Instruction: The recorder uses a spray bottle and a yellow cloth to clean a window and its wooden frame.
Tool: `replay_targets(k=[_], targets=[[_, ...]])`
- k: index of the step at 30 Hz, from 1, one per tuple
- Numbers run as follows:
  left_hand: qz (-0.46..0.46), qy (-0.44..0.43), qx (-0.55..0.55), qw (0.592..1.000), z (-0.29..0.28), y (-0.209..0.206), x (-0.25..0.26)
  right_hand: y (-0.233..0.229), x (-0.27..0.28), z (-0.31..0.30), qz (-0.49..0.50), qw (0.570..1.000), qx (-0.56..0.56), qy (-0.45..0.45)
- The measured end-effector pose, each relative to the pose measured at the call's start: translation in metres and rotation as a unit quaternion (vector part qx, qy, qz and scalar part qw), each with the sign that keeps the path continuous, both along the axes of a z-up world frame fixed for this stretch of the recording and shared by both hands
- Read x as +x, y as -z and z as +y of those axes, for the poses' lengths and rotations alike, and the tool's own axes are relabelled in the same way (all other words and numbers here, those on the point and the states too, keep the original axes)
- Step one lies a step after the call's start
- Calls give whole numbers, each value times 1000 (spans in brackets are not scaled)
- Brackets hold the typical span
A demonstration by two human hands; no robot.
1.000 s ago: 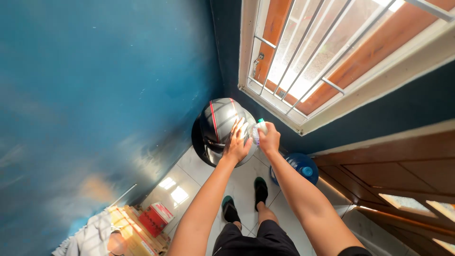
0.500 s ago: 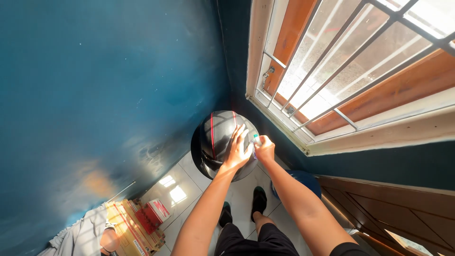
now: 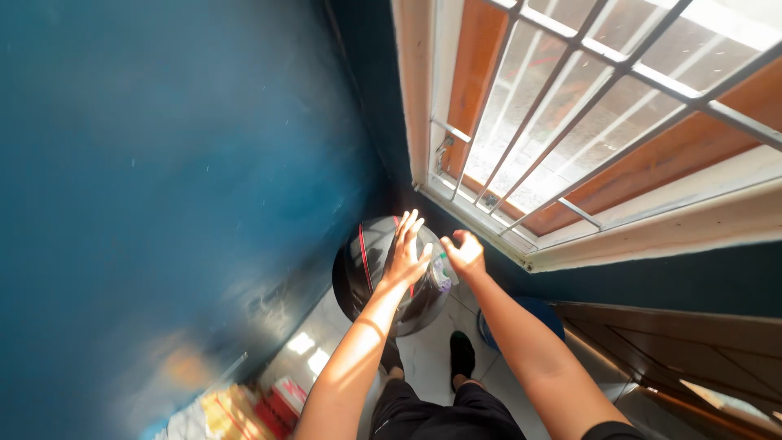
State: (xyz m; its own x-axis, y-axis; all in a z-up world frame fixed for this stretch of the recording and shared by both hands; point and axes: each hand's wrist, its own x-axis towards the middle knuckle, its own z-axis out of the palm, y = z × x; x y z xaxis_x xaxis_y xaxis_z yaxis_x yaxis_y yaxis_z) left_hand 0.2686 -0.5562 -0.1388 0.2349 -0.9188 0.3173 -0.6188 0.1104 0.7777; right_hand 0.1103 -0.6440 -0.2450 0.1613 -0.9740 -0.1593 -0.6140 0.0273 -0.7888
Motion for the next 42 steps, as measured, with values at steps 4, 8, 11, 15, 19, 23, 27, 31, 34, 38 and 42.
replay_targets(k=[4,8,11,15,19,23,27,31,34,38,42], targets=[[-59,45,-46,996,-33,2,20,-82,-1,-24,-57,969,-227,80],[-72,104,-61,990,-69,-31,27,-154,5,-43,-50,926,-348,140],[-57,143,-77,985,-84,-55,26,-201,14,-44,-58,926,-335,163],[-60,160,-68,983,-112,-64,31,-166,7,-87,150,917,-358,90],[-70,165,-20,983,-133,-55,33,-173,20,-118,256,883,-391,50],[-68,158,-12,985,-149,-46,33,-211,40,-113,65,912,-376,153],[-68,146,9,987,-172,-25,46,-192,39,-138,16,928,-317,194],[-55,151,-12,987,-194,12,59,-205,51,-135,-30,938,-252,235],[-64,172,-9,983,-196,8,64,-220,55,-131,-97,912,-302,260],[-55,180,-9,982,-193,9,69,-219,51,-128,-133,912,-310,234],[-60,205,-54,975,-198,-12,72,-237,52,-119,-175,912,-316,192]])
